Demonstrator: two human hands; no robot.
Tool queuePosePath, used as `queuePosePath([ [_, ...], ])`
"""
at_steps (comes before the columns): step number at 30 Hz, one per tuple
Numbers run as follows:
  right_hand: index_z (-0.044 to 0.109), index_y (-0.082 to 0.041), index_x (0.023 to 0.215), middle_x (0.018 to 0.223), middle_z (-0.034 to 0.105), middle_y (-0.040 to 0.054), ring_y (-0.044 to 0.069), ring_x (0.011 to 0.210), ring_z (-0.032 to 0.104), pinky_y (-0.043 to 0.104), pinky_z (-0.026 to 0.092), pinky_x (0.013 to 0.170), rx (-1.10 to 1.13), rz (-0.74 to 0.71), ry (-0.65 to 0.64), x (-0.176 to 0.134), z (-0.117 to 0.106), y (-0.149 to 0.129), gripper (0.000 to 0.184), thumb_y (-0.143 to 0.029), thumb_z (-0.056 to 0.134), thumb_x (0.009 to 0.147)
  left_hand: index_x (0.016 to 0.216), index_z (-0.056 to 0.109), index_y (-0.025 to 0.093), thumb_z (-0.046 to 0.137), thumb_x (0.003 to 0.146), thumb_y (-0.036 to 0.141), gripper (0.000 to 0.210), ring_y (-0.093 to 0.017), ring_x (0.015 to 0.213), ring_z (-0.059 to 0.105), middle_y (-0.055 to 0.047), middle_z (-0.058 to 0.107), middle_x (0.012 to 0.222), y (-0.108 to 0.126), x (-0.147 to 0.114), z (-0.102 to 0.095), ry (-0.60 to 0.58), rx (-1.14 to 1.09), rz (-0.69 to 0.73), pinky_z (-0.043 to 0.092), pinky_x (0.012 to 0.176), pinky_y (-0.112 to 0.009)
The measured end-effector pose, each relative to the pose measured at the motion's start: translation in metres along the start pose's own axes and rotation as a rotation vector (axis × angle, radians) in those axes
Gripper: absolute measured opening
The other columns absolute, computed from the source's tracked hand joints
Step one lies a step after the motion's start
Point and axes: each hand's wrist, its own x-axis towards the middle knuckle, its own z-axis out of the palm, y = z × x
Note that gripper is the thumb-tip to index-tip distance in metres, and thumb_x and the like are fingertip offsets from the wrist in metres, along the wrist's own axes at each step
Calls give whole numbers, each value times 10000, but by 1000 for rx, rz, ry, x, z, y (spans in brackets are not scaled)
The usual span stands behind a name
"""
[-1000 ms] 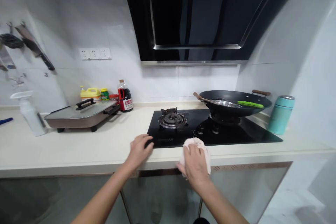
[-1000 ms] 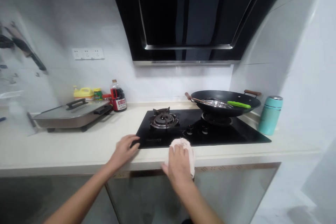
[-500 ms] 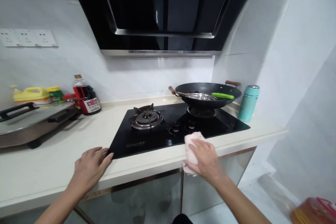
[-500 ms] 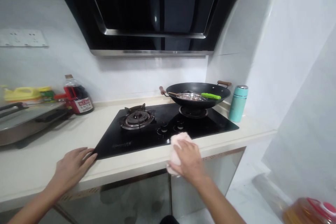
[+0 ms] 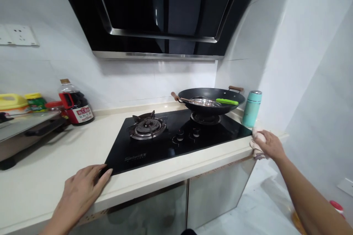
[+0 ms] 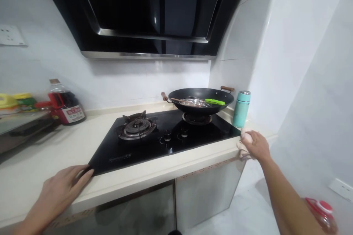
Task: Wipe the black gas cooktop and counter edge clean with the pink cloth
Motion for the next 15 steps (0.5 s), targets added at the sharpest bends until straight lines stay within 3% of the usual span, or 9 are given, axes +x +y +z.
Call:
queuePosePath([
  [2,709,-161,1014,1094,702,187,353,1038,634,497,500,918,-27,108,-5,-1,-2,-16,486,-523,452,815,1116,728,264,396,918,667,558,-392,1137,658,-98,757,1161,1,-1,1,1,-10,20,491,926,-523],
  [4,714,-180,996,1101,707,165,339,1031,637,485,498,909,-32,117,13,-14,-2,-49,444,-487,448,818,1144,724,233,422,916,661,571,-386,1157,652,-127,745,1194,2,-1,1,-9,-22,31,480,940,-511],
  [7,708,-202,986,1096,710,117,302,1032,636,458,485,949,62,-78,34,-52,1,-123,343,-402,486,818,1159,718,206,424,917,677,605,-389,1171,646,-146,736,1213,3,-1,1,-17,-45,20,466,961,-521],
  [11,695,-225,951,1050,707,81,284,1048,632,447,472,976,363,-432,72,-108,-1,-234,239,-259,519,793,1142,734,225,431,928,649,563,-387,1182,644,-133,743,1206,5,-2,-1,-21,-70,-5,449,984,-534],
  [13,686,-241,988,1044,700,60,272,1058,628,440,472,981,520,-504,22,-125,-9,-274,245,-230,513,815,1131,744,240,430,936,625,534,-378,1186,646,-123,746,1209,7,-3,-3,-18,-79,-22,439,995,-530],
  [15,675,-248,1020,1035,695,50,257,1024,633,407,495,936,641,-457,-50,-125,-18,-290,239,-247,506,851,1129,747,240,423,940,618,532,-368,1183,650,-118,749,1205,9,-4,-4,-13,-80,-28,436,994,-518],
])
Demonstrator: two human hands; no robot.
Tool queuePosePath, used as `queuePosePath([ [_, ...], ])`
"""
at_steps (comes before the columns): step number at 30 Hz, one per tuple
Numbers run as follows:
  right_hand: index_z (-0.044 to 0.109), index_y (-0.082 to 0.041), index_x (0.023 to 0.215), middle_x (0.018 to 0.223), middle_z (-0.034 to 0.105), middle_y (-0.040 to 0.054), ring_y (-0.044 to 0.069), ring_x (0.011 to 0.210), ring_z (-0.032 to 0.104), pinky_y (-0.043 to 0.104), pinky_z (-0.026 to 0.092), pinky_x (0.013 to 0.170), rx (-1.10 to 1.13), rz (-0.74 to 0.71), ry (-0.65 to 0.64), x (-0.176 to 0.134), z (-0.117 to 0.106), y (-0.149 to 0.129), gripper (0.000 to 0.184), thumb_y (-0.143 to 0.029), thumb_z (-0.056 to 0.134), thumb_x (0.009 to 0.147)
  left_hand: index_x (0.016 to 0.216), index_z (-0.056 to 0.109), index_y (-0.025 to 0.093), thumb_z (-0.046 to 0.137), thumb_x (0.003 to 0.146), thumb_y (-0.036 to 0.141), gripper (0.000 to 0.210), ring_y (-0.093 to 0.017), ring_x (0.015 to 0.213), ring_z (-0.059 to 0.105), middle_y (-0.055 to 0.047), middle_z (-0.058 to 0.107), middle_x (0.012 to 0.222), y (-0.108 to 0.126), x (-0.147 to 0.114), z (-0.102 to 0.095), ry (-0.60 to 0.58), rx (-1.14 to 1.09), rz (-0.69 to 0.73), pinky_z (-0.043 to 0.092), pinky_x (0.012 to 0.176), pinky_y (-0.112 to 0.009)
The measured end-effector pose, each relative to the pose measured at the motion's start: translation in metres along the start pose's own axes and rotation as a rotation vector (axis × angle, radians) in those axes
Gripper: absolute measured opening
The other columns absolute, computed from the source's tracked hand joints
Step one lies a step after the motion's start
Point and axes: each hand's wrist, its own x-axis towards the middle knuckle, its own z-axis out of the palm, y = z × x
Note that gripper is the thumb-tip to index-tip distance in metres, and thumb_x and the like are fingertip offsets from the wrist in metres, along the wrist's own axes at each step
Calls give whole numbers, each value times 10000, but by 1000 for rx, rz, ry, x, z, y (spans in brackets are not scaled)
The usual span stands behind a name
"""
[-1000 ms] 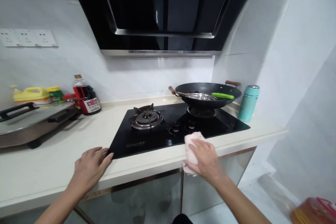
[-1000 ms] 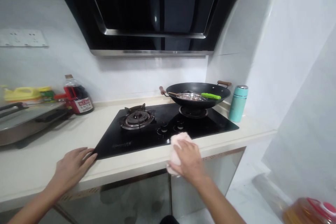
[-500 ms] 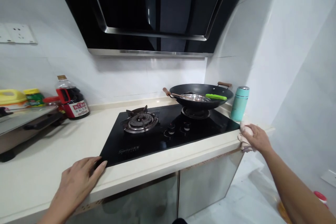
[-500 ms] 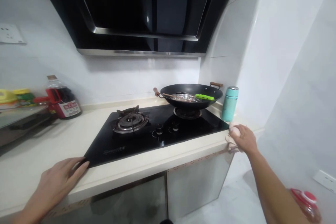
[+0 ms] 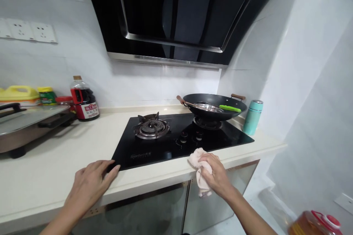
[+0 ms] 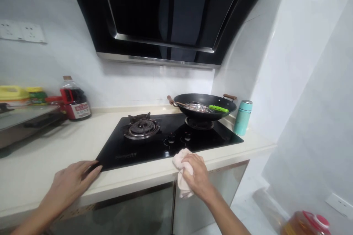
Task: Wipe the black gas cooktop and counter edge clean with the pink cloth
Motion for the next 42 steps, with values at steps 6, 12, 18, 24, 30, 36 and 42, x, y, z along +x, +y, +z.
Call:
queuePosePath([
  [6,673,-214,1114,1063,708,79,256,965,645,368,508,884,-214,395,88,55,-47,81,382,-433,450,896,1083,752,224,409,924,633,557,-346,1140,662,-109,757,1169,8,-3,-4,41,28,-12,436,982,-490],
  [12,725,-179,1132,1146,710,132,299,1048,641,381,476,877,-510,468,-174,100,-49,160,441,-438,515,844,1043,754,241,415,923,594,504,-320,1113,675,-89,763,1136,16,-4,-10,48,16,-44,445,975,-465],
  [18,747,-191,1021,1014,723,119,276,989,639,366,433,874,-570,287,-339,86,-23,110,336,-314,464,889,1029,749,229,439,932,589,485,-316,1108,673,-91,764,1120,14,-7,-6,69,-1,-26,432,975,-457],
  [24,737,-214,1010,1057,723,88,266,978,636,379,460,899,-305,85,-310,45,-7,22,311,-362,488,897,1025,743,226,475,961,545,421,-281,1060,674,-81,765,1097,9,-10,1,116,-45,18,413,962,-449],
  [30,678,-175,1229,1157,713,94,257,1050,660,332,527,906,-17,438,-17,97,8,17,512,-505,402,952,1007,744,220,512,973,506,370,-275,1059,673,-77,762,1083,10,-13,2,137,-83,7,406,970,-455],
  [36,637,-133,1348,1352,633,150,252,1196,616,375,479,1044,-252,550,-199,171,59,56,513,-268,348,946,970,748,213,512,978,459,342,-271,1034,680,-86,767,1063,13,-15,-1,148,-74,-19,407,968,-458],
  [42,712,-285,1236,1330,661,61,278,1285,566,641,179,1207,-393,434,-469,160,58,61,456,-238,324,1000,971,752,208,502,982,463,357,-278,1049,676,-90,765,1076,14,-15,-2,135,-86,-23,408,976,-465],
])
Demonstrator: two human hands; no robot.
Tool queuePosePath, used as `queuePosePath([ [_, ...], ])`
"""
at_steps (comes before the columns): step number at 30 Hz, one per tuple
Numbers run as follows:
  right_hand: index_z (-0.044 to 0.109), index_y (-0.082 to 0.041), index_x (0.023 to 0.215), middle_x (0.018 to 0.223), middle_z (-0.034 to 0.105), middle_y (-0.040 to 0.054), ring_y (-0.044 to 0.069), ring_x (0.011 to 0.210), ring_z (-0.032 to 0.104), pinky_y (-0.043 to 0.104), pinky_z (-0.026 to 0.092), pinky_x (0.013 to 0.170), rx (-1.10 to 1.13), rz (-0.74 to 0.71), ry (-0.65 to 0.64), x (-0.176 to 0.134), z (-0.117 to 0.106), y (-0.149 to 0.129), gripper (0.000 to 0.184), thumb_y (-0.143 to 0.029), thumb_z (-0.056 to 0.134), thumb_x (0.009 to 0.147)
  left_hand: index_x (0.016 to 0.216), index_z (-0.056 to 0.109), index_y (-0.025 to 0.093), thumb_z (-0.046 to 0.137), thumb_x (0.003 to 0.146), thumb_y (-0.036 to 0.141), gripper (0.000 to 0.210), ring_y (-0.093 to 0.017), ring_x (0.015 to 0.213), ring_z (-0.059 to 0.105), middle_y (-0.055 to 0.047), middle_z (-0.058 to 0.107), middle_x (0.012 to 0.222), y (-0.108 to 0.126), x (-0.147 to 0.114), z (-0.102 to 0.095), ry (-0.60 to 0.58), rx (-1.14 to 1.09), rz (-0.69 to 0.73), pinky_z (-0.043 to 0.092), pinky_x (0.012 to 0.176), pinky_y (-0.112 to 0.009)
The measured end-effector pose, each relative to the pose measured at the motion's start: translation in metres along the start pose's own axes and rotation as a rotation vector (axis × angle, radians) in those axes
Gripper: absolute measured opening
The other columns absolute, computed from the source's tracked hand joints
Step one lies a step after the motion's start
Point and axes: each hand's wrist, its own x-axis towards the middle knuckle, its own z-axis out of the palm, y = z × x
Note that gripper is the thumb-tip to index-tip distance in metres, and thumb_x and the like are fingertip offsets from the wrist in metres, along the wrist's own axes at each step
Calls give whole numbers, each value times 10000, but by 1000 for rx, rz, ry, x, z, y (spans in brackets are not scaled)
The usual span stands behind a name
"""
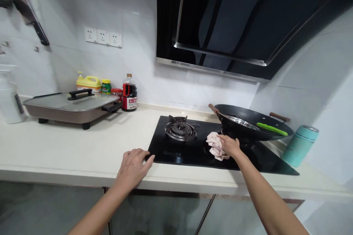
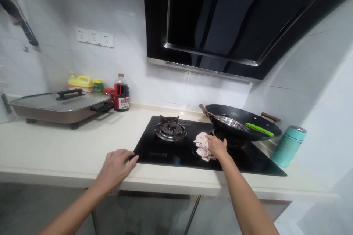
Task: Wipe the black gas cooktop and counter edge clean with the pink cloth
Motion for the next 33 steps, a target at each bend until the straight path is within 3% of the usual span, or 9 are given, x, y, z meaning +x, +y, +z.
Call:
queuePosePath([
  [3,742,-252,1066,1246,695,73,317,1365,496,685,27,1206,-85,-88,-72,-17,-5,4,432,-422,345,1042,970,749,209,499,981,473,363,-278,1048,674,-90,767,1075,0,0,1,-2,-2,8,413,967,-460],
  [6,699,-158,1150,1316,651,174,348,1440,406,623,32,1227,-245,-185,-62,-33,-7,2,513,-603,529,959,976,745,200,498,980,475,370,-279,1042,675,-96,767,1074,0,0,1,0,4,10,418,960,-458],
  [9,666,-85,1156,1246,662,241,347,1362,487,595,71,1228,-401,-254,15,-49,-6,-5,546,-577,583,932,971,745,199,506,973,465,358,-279,1033,681,-96,769,1066,0,0,1,13,0,13,424,950,-456],
  [14,652,-109,998,976,698,157,302,1032,631,580,131,1208,-454,-319,161,-83,-4,-10,378,-474,566,948,962,746,210,517,962,443,326,-275,1026,682,-89,771,1048,-2,-1,2,41,-14,29,427,935,-447],
  [18,625,-134,994,944,680,141,278,952,635,392,419,947,-414,-263,117,-103,-6,-10,305,-431,581,940,965,745,210,525,963,437,316,-273,1016,680,-88,769,1047,-4,-2,6,50,-10,35,425,933,-446],
  [23,597,-158,975,910,665,121,264,857,636,309,380,698,-382,-139,83,-124,-11,-18,229,-374,590,899,953,742,207,539,972,419,295,-266,1004,681,-76,762,1023,-3,-4,7,72,-38,37,418,943,-452],
  [26,596,-184,984,832,668,76,248,759,628,308,379,659,-251,-119,3,-144,-19,-16,238,-383,565,858,964,739,209,539,979,406,281,-257,1009,680,-70,759,1013,-2,-5,7,93,-59,42,413,947,-448],
  [29,614,-221,1040,873,710,45,244,794,656,301,449,680,151,-90,-40,-154,-34,-16,326,-450,529,824,974,737,208,531,987,406,285,-252,994,675,-74,757,1006,-2,-6,7,88,-59,47,410,949,-447],
  [33,611,-215,1143,1040,726,72,273,931,671,304,501,745,400,-41,190,-122,-59,-44,482,-527,573,778,979,737,206,523,989,406,293,-257,990,666,-82,756,1020,-2,-6,7,67,-52,45,410,941,-451],
])
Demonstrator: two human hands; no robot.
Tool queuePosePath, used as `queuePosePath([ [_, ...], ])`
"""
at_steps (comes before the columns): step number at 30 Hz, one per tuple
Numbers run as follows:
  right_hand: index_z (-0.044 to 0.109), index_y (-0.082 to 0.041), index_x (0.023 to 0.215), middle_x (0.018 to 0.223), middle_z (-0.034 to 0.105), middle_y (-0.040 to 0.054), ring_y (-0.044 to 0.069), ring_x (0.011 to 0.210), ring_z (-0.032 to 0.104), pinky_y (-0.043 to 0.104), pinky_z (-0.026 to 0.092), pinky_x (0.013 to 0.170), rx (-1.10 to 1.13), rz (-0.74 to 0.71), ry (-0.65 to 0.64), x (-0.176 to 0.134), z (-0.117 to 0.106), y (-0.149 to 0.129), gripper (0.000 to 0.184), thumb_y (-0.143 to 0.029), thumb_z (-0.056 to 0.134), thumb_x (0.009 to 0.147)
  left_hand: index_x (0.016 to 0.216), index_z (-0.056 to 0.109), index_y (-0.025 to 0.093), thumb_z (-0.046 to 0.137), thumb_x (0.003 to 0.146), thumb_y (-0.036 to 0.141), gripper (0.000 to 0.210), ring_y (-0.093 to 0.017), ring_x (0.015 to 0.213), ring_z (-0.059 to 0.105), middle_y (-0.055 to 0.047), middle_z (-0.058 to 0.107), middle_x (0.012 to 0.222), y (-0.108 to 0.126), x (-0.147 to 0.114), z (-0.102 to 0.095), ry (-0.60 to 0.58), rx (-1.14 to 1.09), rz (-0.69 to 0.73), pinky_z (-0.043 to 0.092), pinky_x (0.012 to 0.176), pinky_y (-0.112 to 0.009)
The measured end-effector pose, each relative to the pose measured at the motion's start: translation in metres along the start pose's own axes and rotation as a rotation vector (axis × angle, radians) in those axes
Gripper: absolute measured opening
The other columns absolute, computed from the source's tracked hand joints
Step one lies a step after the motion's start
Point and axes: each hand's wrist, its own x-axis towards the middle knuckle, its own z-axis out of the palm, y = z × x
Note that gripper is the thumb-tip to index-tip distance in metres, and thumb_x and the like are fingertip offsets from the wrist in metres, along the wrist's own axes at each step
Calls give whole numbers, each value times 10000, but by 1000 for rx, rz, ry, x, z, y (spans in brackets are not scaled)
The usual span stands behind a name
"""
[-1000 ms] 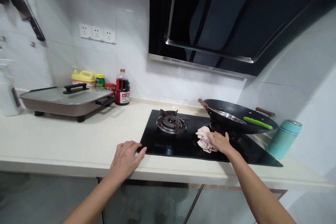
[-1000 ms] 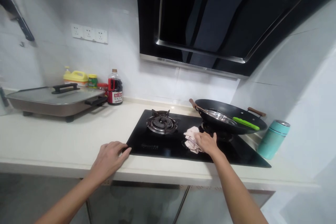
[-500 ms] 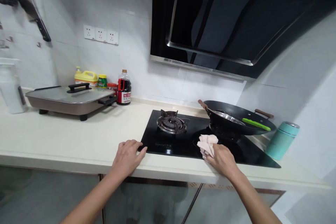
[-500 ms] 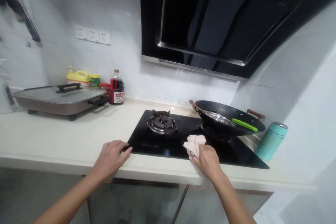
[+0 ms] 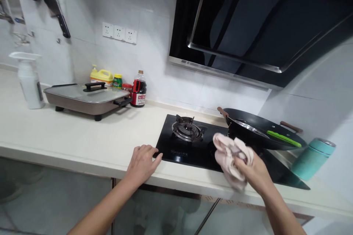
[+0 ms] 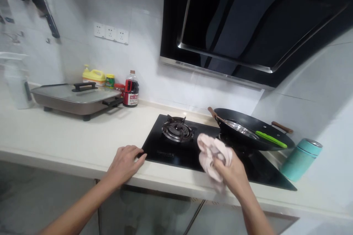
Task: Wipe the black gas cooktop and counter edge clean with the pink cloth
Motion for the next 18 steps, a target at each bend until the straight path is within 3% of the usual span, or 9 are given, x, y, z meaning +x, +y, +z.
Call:
queuePosePath([
  [3,569,-183,1234,1198,670,130,280,983,671,309,490,745,-239,-10,58,52,21,-31,554,-530,614,805,966,732,214,518,992,399,284,-252,990,662,-80,760,1025,1,-1,0,17,0,-8,409,940,-448],
  [5,541,-151,1280,1320,599,183,282,1041,668,313,488,761,-459,18,-42,83,46,-43,547,-510,595,870,957,728,214,517,992,393,279,-252,997,663,-79,762,1025,3,-1,-2,18,3,-22,408,946,-447],
  [8,557,-125,1237,1239,637,193,283,1033,679,326,494,795,-614,40,-264,104,92,-47,480,-466,627,908,942,726,207,509,993,381,283,-254,1002,669,-82,762,1025,5,0,-4,-2,6,-50,412,948,-446],
  [10,556,-114,1220,1154,671,186,311,1050,674,359,488,848,-627,3,-315,100,118,-47,469,-436,671,900,933,726,208,501,993,378,288,-256,1003,673,-83,762,1022,6,0,-6,-15,7,-59,415,944,-444],
  [13,508,-107,1262,1222,639,213,334,1114,647,398,455,920,-649,-70,-292,75,136,-47,445,-388,639,942,940,724,208,498,991,379,288,-259,1015,674,-83,763,1024,5,1,-6,-19,20,-50,415,945,-443],
  [18,518,-196,1138,1147,662,128,282,1042,642,352,425,890,-602,-205,-235,18,120,-35,275,-353,626,940,949,723,212,494,984,383,287,-262,1006,684,-80,773,1029,-2,3,-3,-22,43,-40,419,929,-446],
])
